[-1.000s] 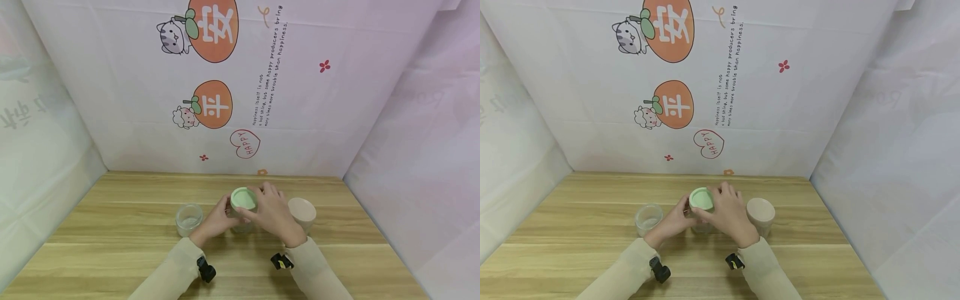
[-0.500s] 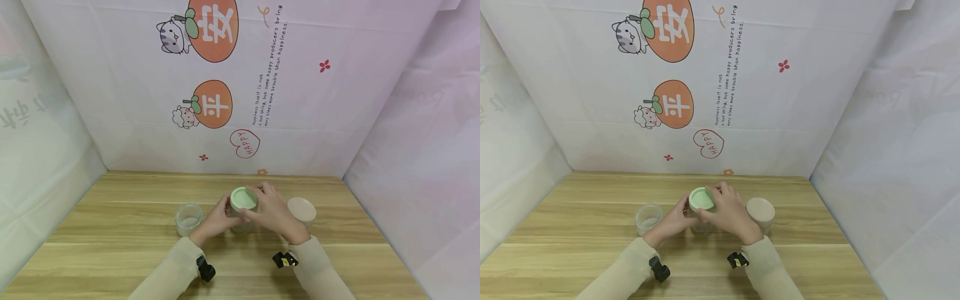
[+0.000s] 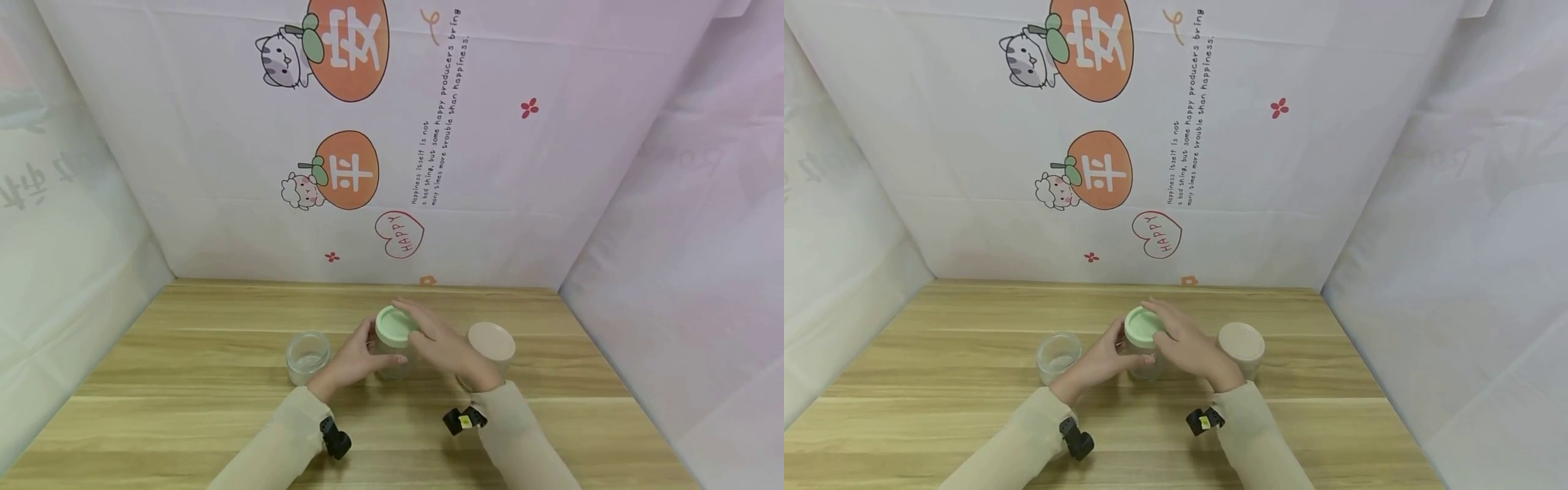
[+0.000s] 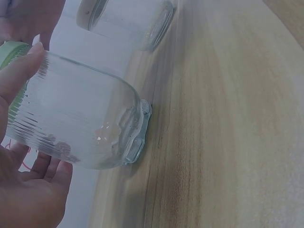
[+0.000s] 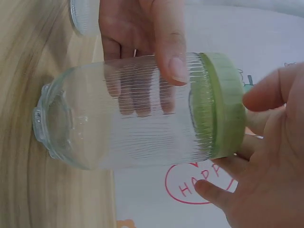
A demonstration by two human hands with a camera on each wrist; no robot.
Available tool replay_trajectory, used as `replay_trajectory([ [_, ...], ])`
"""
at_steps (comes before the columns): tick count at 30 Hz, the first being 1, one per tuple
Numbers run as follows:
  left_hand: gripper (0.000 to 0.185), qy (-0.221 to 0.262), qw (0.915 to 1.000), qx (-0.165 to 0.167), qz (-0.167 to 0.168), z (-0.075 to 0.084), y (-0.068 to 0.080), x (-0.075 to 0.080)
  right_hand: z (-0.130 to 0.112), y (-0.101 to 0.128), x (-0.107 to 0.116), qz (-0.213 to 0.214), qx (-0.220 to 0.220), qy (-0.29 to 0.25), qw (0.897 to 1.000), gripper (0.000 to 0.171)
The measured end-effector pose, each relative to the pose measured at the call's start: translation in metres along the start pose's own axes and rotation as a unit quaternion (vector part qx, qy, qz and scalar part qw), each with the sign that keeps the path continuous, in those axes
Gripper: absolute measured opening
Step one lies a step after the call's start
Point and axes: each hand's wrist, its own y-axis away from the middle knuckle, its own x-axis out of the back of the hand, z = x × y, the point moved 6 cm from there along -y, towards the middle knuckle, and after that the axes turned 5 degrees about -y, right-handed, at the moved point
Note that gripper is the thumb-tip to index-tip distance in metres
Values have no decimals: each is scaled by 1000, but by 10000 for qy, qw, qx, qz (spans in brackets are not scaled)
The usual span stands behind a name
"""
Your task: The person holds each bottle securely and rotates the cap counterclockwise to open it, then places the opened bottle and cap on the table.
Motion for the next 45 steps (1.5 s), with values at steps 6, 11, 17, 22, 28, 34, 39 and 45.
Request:
replay_trajectory([
  [6, 94, 10, 10000, -27, 7, 1, 0, 0, 3, -3, -3, -132, 220, -157, 9995, 63],
  [11, 92, 51, 9999, -100, -50, 1, 0, -1, 2, -5, -6, 5, 636, 361, 9973, 74],
  [17, 86, 104, 9996, -225, -97, 0, 0, 0, -6, -1, -6, 581, 723, 1550, 9836, 72],
  [22, 89, 316, 9992, -187, -154, -2, 0, -1, -14, 2, -3, 1080, 598, 2398, 9629, 82],
  [28, 87, 228, 9995, -158, -130, -2, 0, -1, -22, 5, -1, 1459, 560, 2930, 9432, 85],
  [34, 85, 176, 9997, -134, -70, -2, 2, 0, -21, 6, 0, 1510, 288, 3145, 9367, 86],
  [39, 83, 209, 9997, -141, -44, -2, 2, 0, -17, 6, -1, 1298, 76, 3092, 9421, 87],
  [45, 84, 163, 9998, -103, -21, -2, 2, 0, -14, 4, -1, 1135, 79, 2980, 9478, 84],
])
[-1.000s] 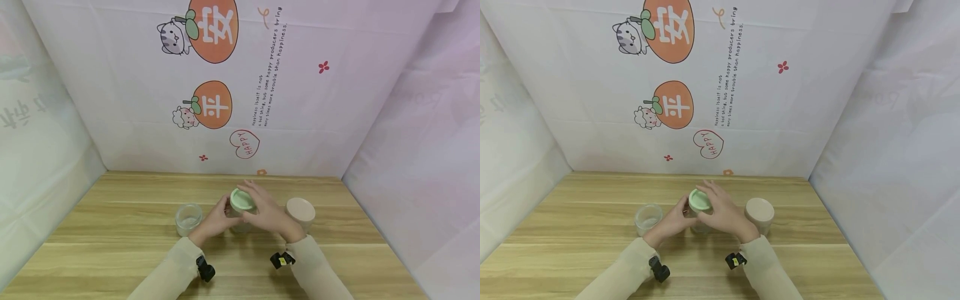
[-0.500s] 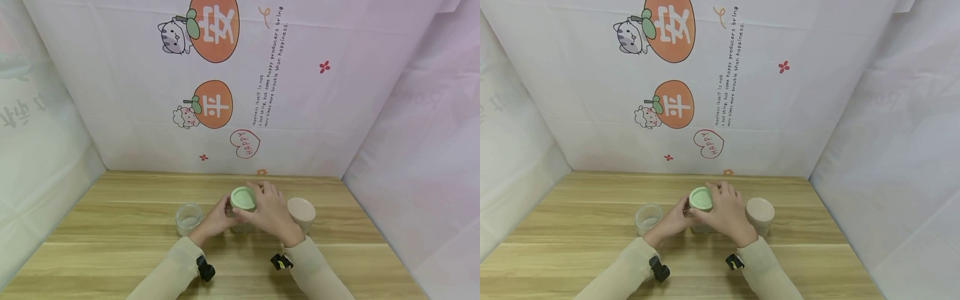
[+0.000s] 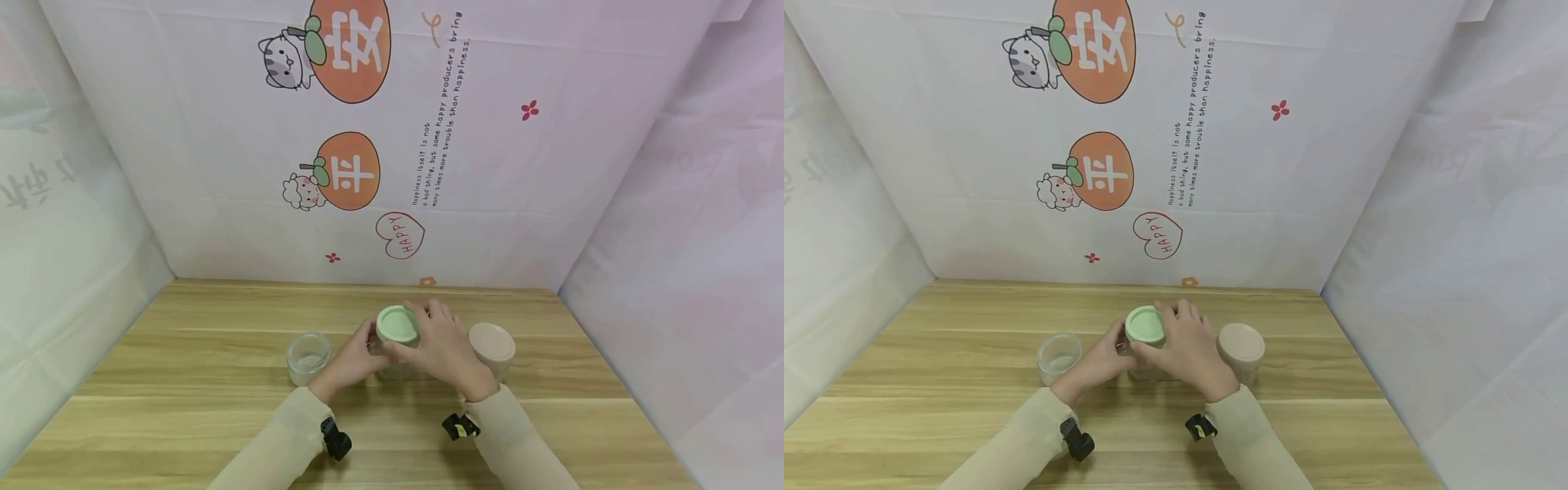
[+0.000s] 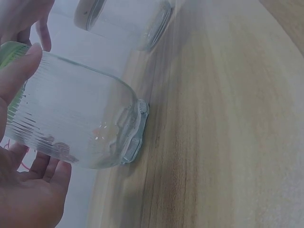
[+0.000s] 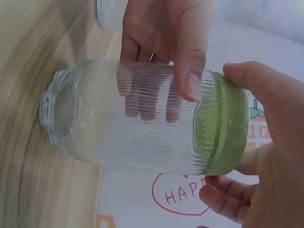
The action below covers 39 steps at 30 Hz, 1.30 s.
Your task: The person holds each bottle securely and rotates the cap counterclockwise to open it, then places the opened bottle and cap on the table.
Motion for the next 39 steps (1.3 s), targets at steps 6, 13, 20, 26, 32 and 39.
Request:
replay_trajectory([
  [6, 85, -2, 10000, -18, 9, -1, 0, 0, 3, -1, -2, -281, -17, -424, 9987, 79],
  [13, 88, -45, 10000, 33, -24, -2, -1, 0, 4, -4, -7, -665, 144, -1556, 9855, 77],
  [20, 91, -122, 9999, 44, -51, -1, -2, 0, 6, -11, -16, -907, 326, -2079, 9734, 80],
  [26, 86, -110, 9999, -33, -84, 0, -1, -1, 6, -12, -20, -931, 556, -2152, 9705, 86],
  [32, 87, -45, 9999, -134, -90, -1, -2, 0, 5, -8, -20, -619, 530, -1968, 9770, 79],
  [39, 88, 164, 9998, -98, -80, -2, -2, -1, 0, -2, -11, -113, 342, -1365, 9900, 85],
])
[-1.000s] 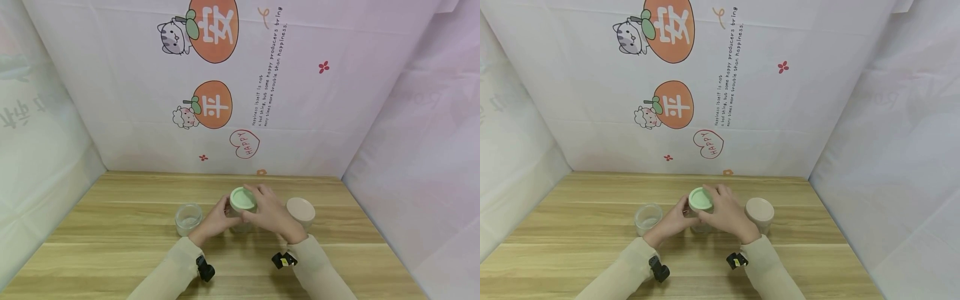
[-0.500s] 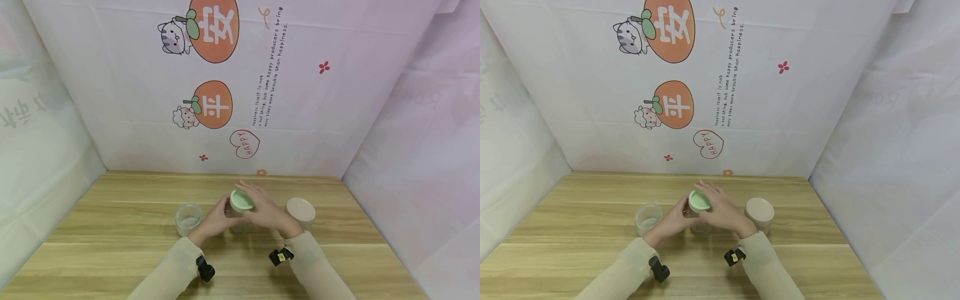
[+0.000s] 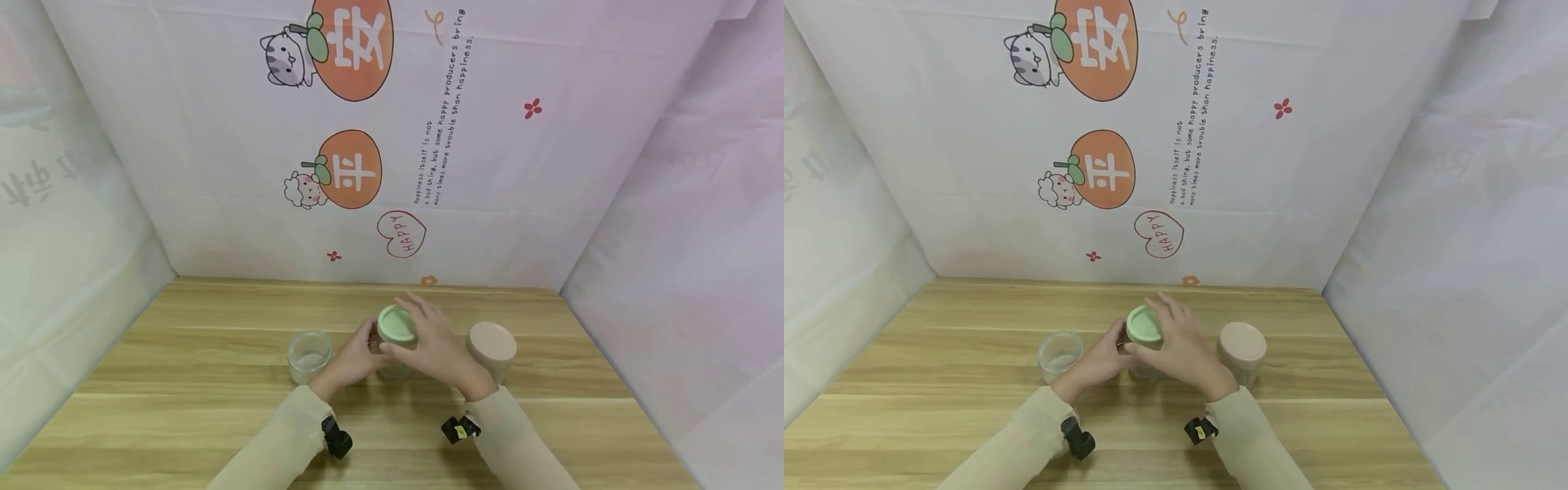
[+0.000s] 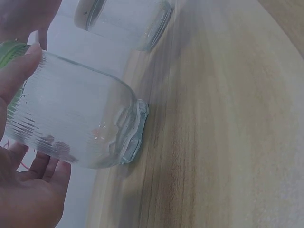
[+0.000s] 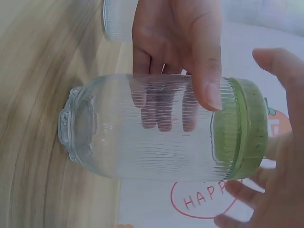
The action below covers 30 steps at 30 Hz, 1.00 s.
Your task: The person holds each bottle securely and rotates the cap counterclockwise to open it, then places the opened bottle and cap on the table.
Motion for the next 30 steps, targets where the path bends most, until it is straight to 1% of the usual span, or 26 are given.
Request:
replay_trajectory([
  [3, 85, -5, 10000, 18, -14, 0, 0, -1, -4, 2, 5, 410, 91, 281, 9987, 84],
  [7, 81, -44, 10000, 55, 5, 0, 1, -1, -5, 3, 9, 863, 113, 654, 9941, 80],
  [12, 79, -42, 9999, 103, 27, 2, 2, -1, -4, 6, 9, 1129, 40, 1016, 9884, 81],
  [15, 78, -14, 9999, 113, 20, 9, 4, -1, -5, 6, 9, 1149, 40, 1107, 9872, 82],
  [20, 78, -70, 9999, 122, 38, 30, 13, 2, -6, 5, 8, 1087, 5, 1233, 9864, 83],
  [23, 77, -52, 9999, 85, 55, 37, 17, 3, -6, 5, 8, 1053, -57, 1298, 9859, 83],
  [26, 76, 19, 10000, 82, 39, 37, 17, 3, -6, 5, 8, 1033, -113, 1305, 9860, 82],
  [28, 76, 43, 9999, 144, 20, 36, 15, 4, -6, 4, 9, 1005, -119, 1306, 9863, 81],
  [30, 78, -12, 9998, 181, 34, 25, 11, 3, -6, 4, 9, 973, -113, 1241, 9874, 79],
])
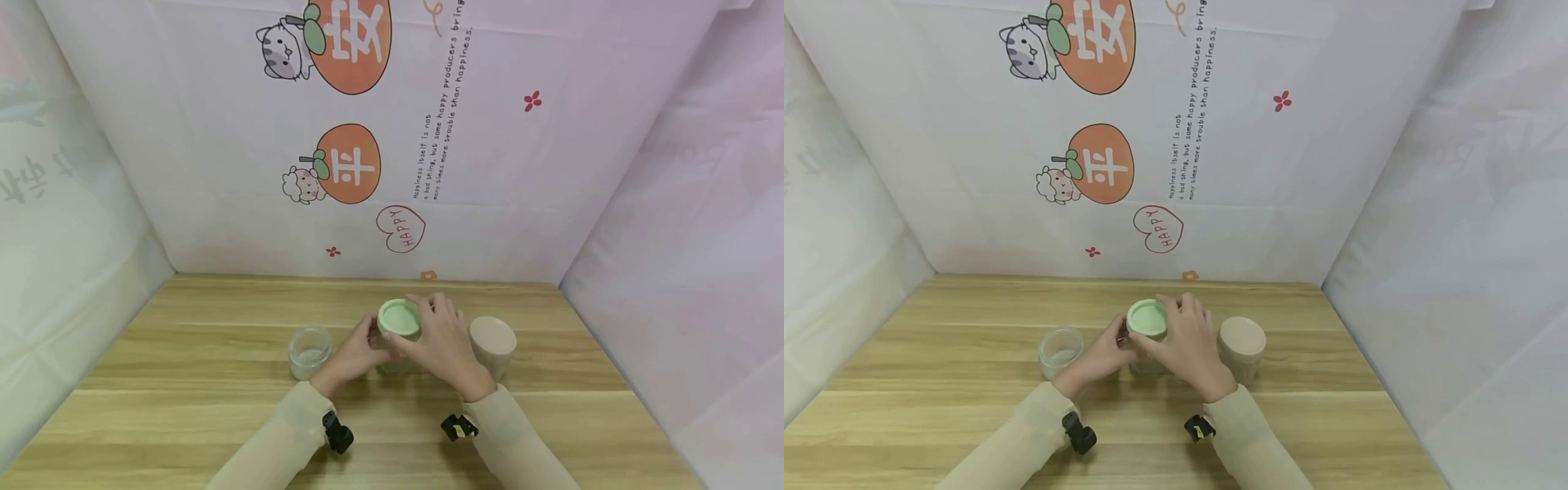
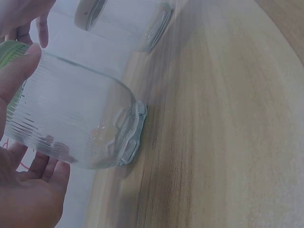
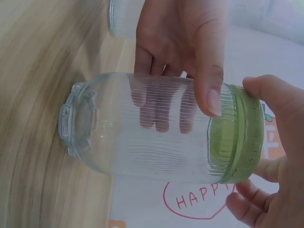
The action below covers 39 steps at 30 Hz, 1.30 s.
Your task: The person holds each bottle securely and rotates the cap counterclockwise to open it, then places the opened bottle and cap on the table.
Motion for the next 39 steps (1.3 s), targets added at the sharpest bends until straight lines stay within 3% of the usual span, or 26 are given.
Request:
replay_trajectory([
  [5, 86, -162, 9998, -32, 80, -26, -13, -3, 4, -1, 0, -124, 85, -279, 9995, 73],
  [12, 85, -96, 9999, -10, 94, -27, -14, -3, 9, -3, -2, -563, -16, -1061, 9928, 69],
  [19, 89, -109, 9999, 83, 97, -29, -12, -3, 13, -3, -7, -1084, -130, -2123, 9711, 69],
  [24, 85, -112, 9999, -22, 94, -27, -13, -3, 12, -5, -11, -1392, 109, -2538, 9571, 72],
  [27, 85, -105, 9999, -31, 72, -26, -13, -4, 10, -7, -14, -1523, 338, -2519, 9551, 75],
  [33, 87, -116, 9999, 0, 43, -26, -13, -3, 9, -13, -17, -1567, 626, -2144, 9621, 76],
  [39, 85, -164, 9997, -141, -69, -26, -13, -3, 10, -10, -19, -1439, 464, -1787, 9722, 72],
])
